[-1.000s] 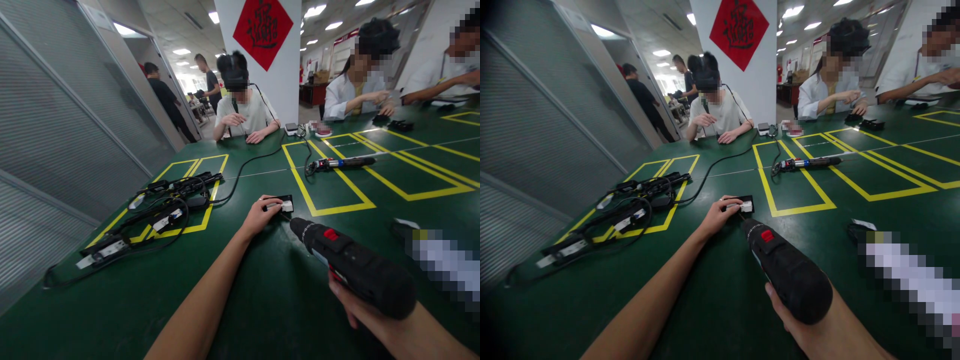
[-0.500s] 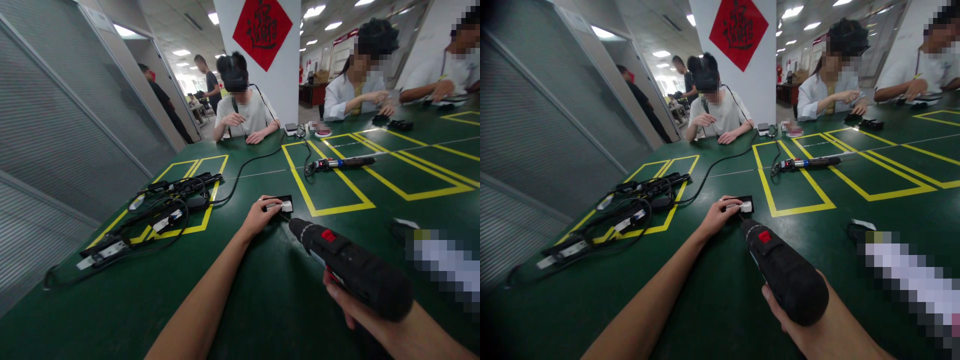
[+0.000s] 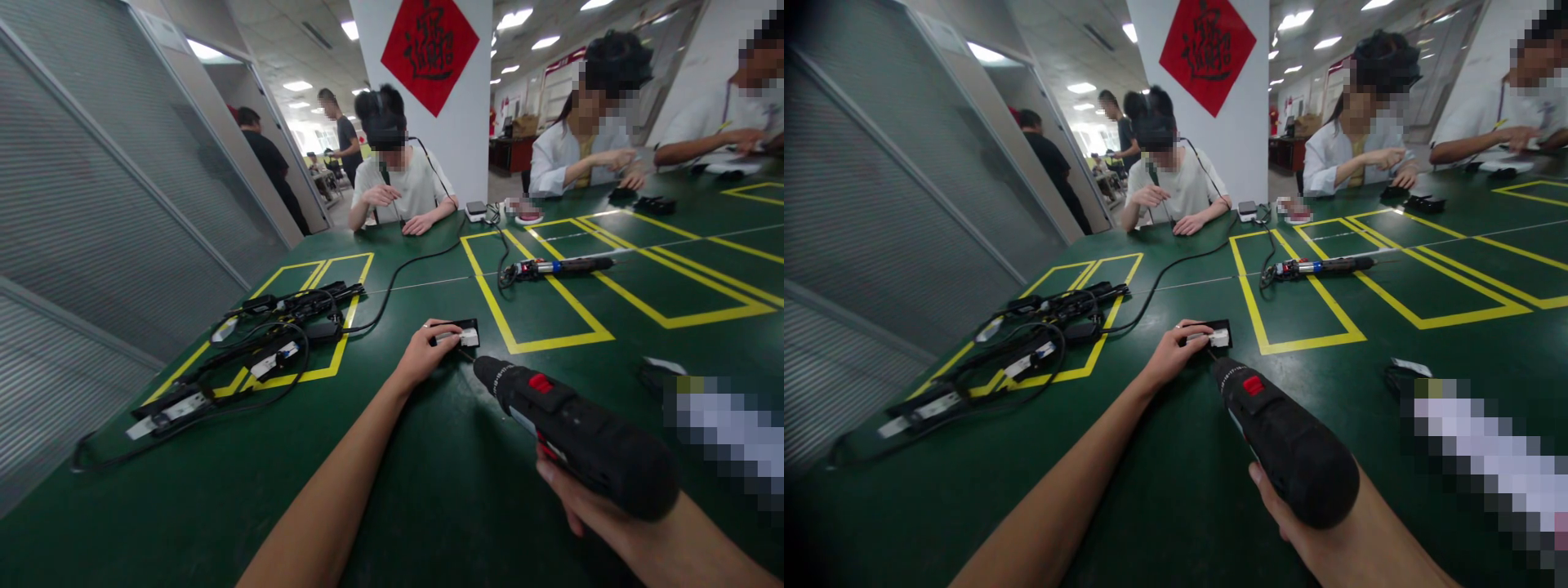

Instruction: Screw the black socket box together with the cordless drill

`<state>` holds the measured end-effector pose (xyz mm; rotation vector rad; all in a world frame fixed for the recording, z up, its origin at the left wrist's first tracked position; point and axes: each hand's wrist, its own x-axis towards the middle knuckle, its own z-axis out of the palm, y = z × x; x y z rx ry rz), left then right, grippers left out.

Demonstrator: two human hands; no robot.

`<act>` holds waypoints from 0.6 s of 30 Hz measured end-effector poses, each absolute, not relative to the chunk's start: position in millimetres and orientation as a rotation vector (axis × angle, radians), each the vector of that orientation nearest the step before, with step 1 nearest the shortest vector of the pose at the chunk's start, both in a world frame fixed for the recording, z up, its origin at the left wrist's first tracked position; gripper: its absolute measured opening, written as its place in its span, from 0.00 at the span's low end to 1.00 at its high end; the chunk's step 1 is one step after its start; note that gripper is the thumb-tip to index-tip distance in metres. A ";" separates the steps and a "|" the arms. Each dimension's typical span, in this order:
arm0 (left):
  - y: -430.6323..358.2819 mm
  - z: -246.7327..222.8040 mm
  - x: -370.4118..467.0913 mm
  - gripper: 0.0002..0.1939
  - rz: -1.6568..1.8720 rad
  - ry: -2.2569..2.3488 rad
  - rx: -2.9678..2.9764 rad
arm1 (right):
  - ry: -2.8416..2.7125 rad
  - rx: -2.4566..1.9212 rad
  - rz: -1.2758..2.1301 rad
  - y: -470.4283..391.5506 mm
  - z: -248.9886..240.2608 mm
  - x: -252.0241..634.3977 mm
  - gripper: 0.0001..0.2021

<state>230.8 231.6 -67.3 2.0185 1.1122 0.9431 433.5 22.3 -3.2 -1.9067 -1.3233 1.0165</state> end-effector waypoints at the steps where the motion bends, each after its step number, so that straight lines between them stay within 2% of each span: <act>1: 231.8 -67.6 230.8 0.14 0.945 1.114 2.018 | -1.335 -1.918 1.023 22.6 -3.0 433.8 0.22; 11: 231.6 -67.7 230.5 0.14 0.953 1.084 2.036 | -1.360 -1.810 0.975 22.8 -6.0 438.8 0.14; 18: 232.5 -68.9 230.1 0.14 0.951 1.088 2.030 | -1.351 -1.851 1.173 26.3 5.1 440.2 0.17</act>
